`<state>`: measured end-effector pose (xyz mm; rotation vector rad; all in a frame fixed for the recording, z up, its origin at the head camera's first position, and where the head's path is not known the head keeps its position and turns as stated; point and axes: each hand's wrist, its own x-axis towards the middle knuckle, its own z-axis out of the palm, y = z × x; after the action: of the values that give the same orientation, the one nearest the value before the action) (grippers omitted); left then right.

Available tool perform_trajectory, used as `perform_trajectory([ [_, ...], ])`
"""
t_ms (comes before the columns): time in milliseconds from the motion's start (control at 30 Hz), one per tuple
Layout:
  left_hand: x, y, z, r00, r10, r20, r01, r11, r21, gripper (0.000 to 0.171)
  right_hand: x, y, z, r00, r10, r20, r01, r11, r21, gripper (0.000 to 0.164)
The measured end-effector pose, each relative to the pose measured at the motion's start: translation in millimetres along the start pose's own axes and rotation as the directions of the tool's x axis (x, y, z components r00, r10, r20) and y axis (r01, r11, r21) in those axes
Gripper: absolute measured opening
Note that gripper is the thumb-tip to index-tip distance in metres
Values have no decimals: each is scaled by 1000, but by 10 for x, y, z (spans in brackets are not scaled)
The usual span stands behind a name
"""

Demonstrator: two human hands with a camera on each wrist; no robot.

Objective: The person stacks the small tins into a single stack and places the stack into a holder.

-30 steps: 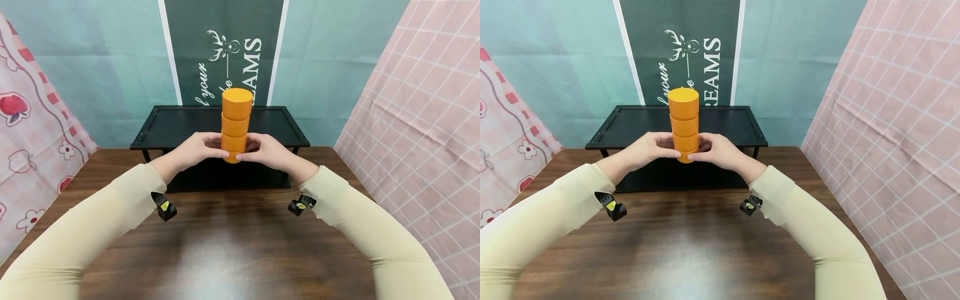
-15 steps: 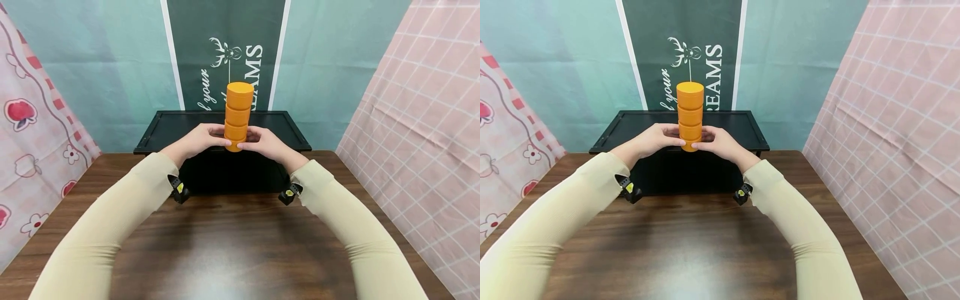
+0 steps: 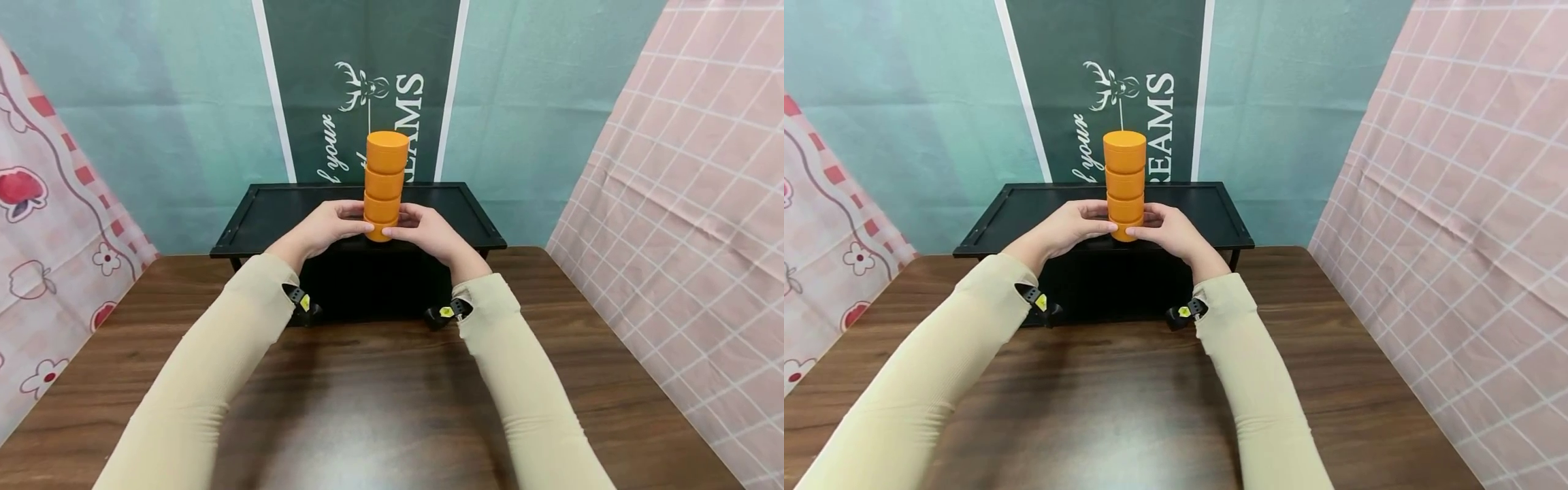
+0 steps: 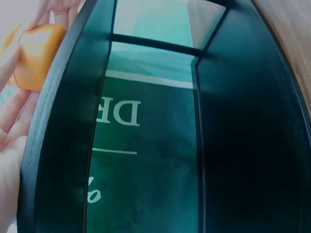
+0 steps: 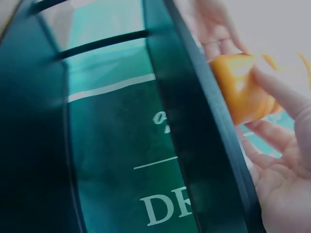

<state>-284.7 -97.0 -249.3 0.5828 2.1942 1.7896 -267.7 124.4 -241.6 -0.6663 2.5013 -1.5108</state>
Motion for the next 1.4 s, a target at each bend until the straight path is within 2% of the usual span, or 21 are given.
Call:
perform_trajectory([
  [67, -4, 9, -3, 1000, 7, -9, -7, 1000, 20, 52, 50, 67, 0, 1000, -6, -21, 6, 1000, -14, 58],
  [233, -9, 44, -13, 999, 39, -22, -37, 997, 73, 52, 62, 63, 15, 997, -51, -58, 48, 998, -42, 57],
  [400, -30, 48, -16, 999, 30, -37, -27, 995, 92, 51, 55, 62, 53, 996, -58, -66, 54, 997, -55, 59],
  [667, -9, 79, 21, 998, 40, -44, -33, 989, 145, 51, 30, 41, 58, 990, -67, -125, 57, 995, -85, 57],
  [1167, 30, 106, 65, 999, -30, -34, 33, 995, 94, 52, 36, 55, 67, 984, -34, -175, 5, 987, -160, 57],
  [1400, 37, 139, 43, 999, -34, -23, 35, 996, 85, 53, 66, 56, 58, 986, -40, -162, 10, 983, -185, 59],
])
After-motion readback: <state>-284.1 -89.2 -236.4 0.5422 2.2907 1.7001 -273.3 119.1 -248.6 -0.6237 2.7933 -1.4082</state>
